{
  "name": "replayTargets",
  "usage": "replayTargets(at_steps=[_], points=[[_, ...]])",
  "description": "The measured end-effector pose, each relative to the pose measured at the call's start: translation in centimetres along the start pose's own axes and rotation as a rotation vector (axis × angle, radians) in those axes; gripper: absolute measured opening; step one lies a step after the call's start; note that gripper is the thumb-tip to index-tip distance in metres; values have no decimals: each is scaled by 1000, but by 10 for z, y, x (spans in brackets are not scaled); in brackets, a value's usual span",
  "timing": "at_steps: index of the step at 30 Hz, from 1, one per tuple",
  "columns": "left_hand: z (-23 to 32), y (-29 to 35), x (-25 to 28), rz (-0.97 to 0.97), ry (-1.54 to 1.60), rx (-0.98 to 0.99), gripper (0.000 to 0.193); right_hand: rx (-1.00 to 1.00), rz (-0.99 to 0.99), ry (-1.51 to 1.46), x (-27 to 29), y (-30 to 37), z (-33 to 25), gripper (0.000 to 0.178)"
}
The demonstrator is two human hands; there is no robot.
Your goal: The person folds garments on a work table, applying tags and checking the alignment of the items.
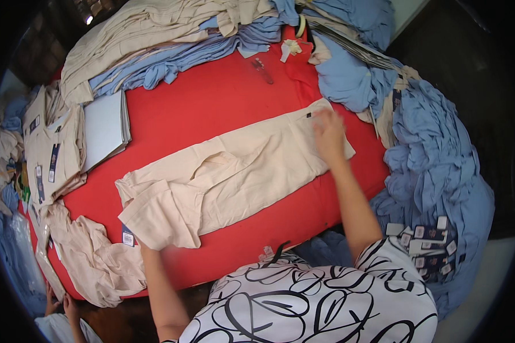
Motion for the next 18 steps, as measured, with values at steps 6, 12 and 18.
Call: replayTargets(at_steps=[6,12,18], points=[[-16,-6,15,-31,29,146,37,-23,-44,176,-45,8,15,54],[-63,-7,5,-175,408,366,42,204,31,-358,-24,17,-129,43],[-72,1,-20,-171,1085,593,42,893,-153,-598,-42,126,-408,52]])
Point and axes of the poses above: each hand's wrist, its own y-axis away from the middle knuckle, its own x-axis out of the back of the hand, z = x × y, the point moved 9 cm from there along -y, towards the middle knuckle, and after that the axes turned 3 degrees about -y, right-handed, at the moved point
